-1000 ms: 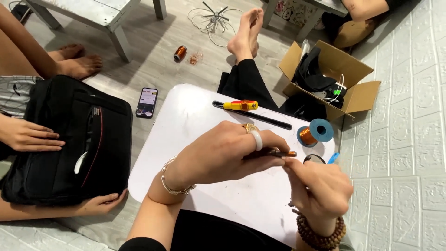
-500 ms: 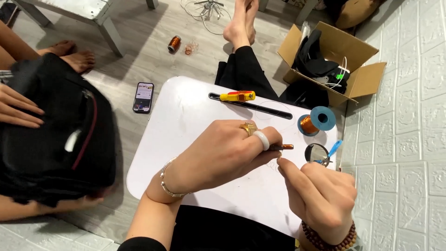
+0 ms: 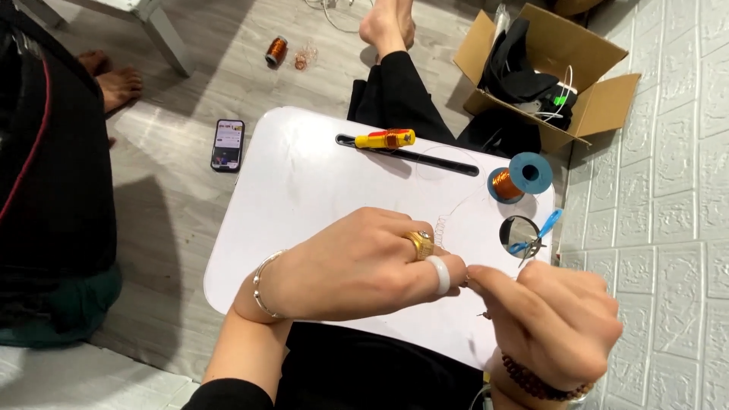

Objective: Winding thin copper wire around small electronic components and cutting the wire to finish the assembly.

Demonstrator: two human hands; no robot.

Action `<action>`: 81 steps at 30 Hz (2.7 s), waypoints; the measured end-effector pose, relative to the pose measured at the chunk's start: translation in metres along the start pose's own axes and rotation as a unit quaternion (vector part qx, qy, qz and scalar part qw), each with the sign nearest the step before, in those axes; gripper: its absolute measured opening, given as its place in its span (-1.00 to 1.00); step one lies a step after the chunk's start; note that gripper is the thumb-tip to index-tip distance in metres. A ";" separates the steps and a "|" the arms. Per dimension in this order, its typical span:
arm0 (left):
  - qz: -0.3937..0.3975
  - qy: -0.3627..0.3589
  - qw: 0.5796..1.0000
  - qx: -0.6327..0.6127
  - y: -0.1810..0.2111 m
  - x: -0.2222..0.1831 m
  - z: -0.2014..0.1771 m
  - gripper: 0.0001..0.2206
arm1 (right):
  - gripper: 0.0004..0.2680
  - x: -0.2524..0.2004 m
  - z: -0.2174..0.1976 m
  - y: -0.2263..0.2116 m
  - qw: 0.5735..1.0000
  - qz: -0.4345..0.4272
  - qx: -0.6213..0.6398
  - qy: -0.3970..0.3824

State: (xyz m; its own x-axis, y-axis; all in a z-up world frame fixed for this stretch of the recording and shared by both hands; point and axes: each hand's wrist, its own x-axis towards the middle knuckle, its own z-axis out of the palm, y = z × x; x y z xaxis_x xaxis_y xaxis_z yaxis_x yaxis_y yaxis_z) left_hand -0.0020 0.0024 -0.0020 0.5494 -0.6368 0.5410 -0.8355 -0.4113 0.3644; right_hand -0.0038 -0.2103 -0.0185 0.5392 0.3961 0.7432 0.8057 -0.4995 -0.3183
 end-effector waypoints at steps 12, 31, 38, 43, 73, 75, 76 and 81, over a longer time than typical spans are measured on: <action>0.051 0.018 0.997 -0.057 0.003 0.001 -0.006 -0.90 | -0.91 0.007 -0.008 0.019 0.985 0.027 0.155 -0.067; 0.021 0.104 0.993 -0.049 0.007 0.001 -0.007 -0.87 | -0.89 0.003 0.002 0.020 0.965 0.102 0.235 -0.053; -0.005 0.042 0.999 -0.023 0.005 -0.001 -0.006 -0.85 | -0.90 0.000 0.008 0.025 0.971 0.113 0.209 -0.026; -0.085 -0.046 0.995 0.004 -0.003 0.004 0.002 -0.83 | -0.92 0.006 0.010 0.023 0.991 0.060 0.117 -0.018; -0.061 -0.073 0.995 -0.024 -0.011 0.003 0.004 -0.87 | -0.93 -0.012 0.008 0.034 0.987 0.094 0.113 0.063; -0.064 -0.082 0.994 -0.034 -0.011 0.004 0.004 -0.87 | -0.93 -0.011 0.008 0.034 0.989 0.088 0.105 0.062; -0.068 -0.090 0.993 -0.043 -0.011 0.005 0.003 -0.86 | -0.93 -0.010 0.008 0.034 0.990 0.080 0.097 0.061; -0.065 -0.093 0.992 -0.055 -0.011 0.003 0.003 -0.85 | -0.93 -0.013 0.009 0.041 0.991 0.059 0.100 0.062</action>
State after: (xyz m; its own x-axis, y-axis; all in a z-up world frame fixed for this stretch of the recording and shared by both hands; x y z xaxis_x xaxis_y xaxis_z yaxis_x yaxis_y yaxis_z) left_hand 0.0090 0.0027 -0.0070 0.6328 -0.6969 0.3376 -0.7459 -0.4315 0.5074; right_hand 0.0246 -0.2292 -0.0460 0.6087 0.2397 0.7563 0.7778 -0.3684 -0.5092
